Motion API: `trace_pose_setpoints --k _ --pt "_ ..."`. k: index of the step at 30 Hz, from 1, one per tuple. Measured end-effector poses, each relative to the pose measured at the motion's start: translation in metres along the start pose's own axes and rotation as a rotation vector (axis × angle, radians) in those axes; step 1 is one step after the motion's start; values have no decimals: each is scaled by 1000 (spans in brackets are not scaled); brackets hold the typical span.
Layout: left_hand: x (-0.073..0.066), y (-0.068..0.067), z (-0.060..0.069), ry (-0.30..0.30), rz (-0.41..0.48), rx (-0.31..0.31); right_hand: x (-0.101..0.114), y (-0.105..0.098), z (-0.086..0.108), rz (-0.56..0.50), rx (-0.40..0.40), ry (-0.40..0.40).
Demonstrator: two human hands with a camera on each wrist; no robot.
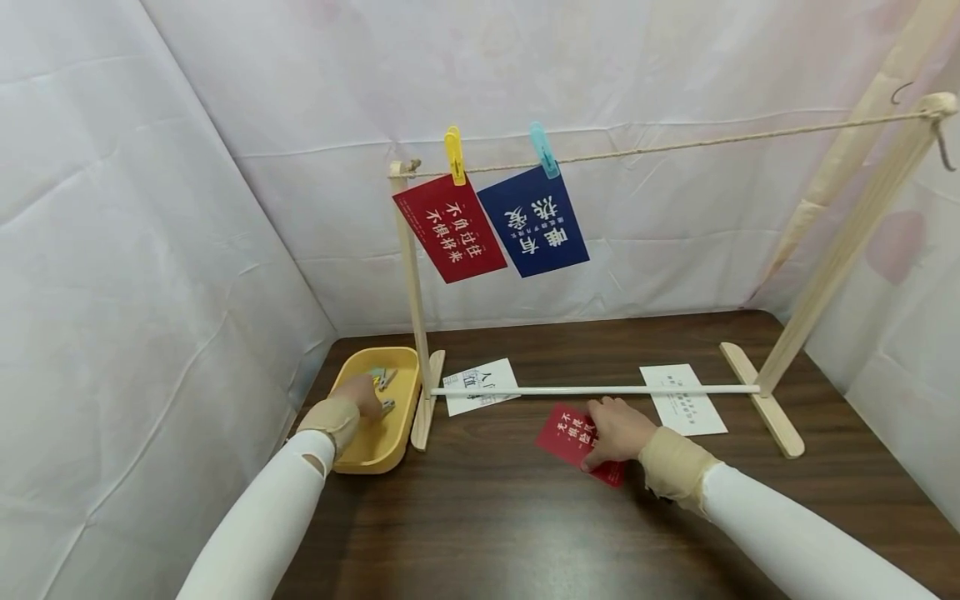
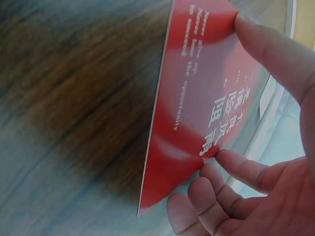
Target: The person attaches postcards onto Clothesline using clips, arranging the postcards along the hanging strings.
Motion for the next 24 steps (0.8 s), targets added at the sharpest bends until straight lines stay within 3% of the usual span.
trace_pose_setpoints --k 6,16,24 --pt "-17 -18 31 23 30 -38 1 -2 3 -6 8 8" --pt "-17 -22 16 137 195 -128 9 -13 11 31 -97 -52" --pt "-16 -41 24 191 245 -223 4 -16 10 -147 -69 -24"
Point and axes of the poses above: each hand's wrist, its own z-axis away from the middle knuckle, its own y-axis out of the palm, x = y × z, the point moved 10 cm from there along -z, towards the middle knuckle, and after that the axes turned 8 degrees about z, right-handed, at the moved point
